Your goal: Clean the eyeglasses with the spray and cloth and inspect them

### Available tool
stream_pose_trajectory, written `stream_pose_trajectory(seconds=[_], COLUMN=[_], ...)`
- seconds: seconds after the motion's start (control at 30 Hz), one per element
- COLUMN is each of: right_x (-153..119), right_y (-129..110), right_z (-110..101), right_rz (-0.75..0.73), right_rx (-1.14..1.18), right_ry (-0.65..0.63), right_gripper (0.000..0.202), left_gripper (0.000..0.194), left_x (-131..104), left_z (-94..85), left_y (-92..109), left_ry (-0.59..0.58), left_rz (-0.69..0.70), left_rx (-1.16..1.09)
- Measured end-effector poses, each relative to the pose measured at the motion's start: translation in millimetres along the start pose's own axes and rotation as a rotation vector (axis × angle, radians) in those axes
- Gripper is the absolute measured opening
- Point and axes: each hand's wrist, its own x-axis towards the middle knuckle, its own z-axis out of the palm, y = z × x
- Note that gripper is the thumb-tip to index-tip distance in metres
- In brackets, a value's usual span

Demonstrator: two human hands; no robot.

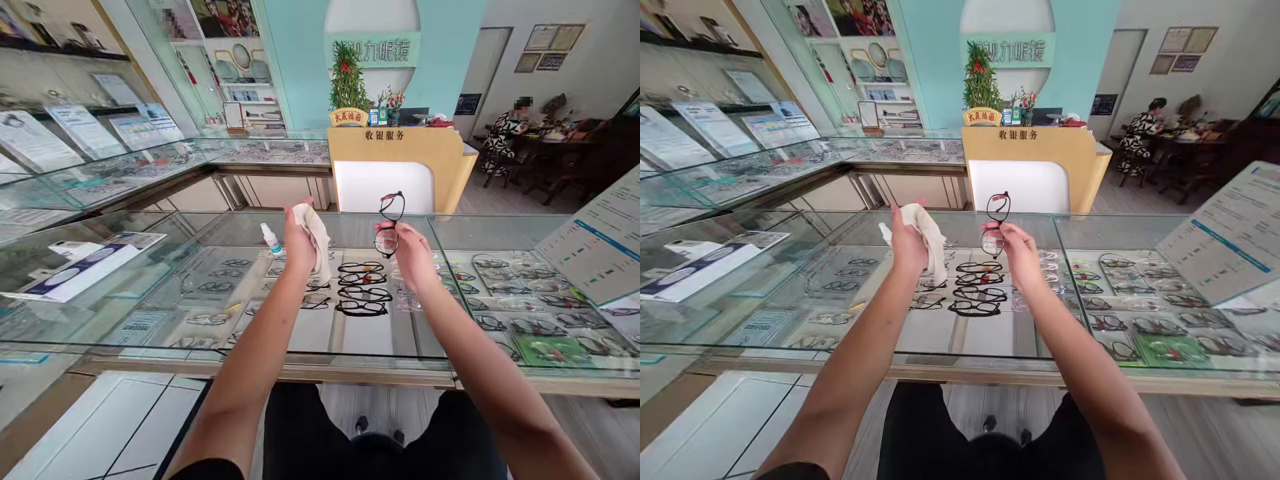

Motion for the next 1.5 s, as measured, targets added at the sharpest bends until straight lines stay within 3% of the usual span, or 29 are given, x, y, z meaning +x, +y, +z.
stream_pose_trajectory(seconds=[0.1, 0.17, 0.27, 0.37, 0.47, 0.63, 0.7, 0.8, 0.9, 1.0, 1.17, 1.5], right_x=[-2, -3, -3, -3, -2, -2, -2, 0, 4, 7, 7, 5], right_y=[-1, -2, -1, -1, -2, -4, -5, -7, -10, -16, -28, -36], right_z=[0, -1, -1, -1, -1, -1, -2, -6, -12, -18, -20, -21], right_rz=[0.01, 0.016, 0.029, 0.029, 0.031, 0.038, 0.036, 0.031, 0.032, 0.052, 0.06, 0.084], right_rx=[-0.048, -0.063, -0.06, -0.047, -0.051, -0.081, -0.11, -0.174, -0.25, -0.355, -0.493, -0.567], right_ry=[-0.069, -0.097, -0.119, -0.117, -0.098, -0.118, -0.136, -0.158, -0.185, -0.245, -0.374, -0.45], right_gripper=[0.023, 0.024, 0.025, 0.026, 0.024, 0.021, 0.021, 0.022, 0.021, 0.022, 0.023, 0.024], left_gripper=[0.059, 0.051, 0.049, 0.051, 0.049, 0.064, 0.066, 0.069, 0.077, 0.085, 0.088, 0.073], left_x=[19, 27, 30, 31, 33, 29, 22, 5, -19, -42, -59, -61], left_z=[-13.3, -22.2, -34.3, -42.8, -47.2, -47.0, -42.3, -27.8, -7.8, 8.7, 16.9, 15.7], left_y=[0, -1, -1, 0, 0, -1, -2, 1, 6, 7, 5, 6], left_ry=[0.097, 0.136, 0.128, 0.091, 0.057, 0.003, 0.0, -0.075, -0.235, -0.391, -0.499, -0.469], left_rz=[0.077, 0.199, 0.408, 0.482, 0.417, 0.081, 0.119, 0.47, 0.864, 1.087, 1.111, 1.068], left_rx=[0.084, 0.224, 0.517, 0.759, 0.941, 1.335, 1.455, 1.404, 1.248, 1.151, 1.167, 1.132])
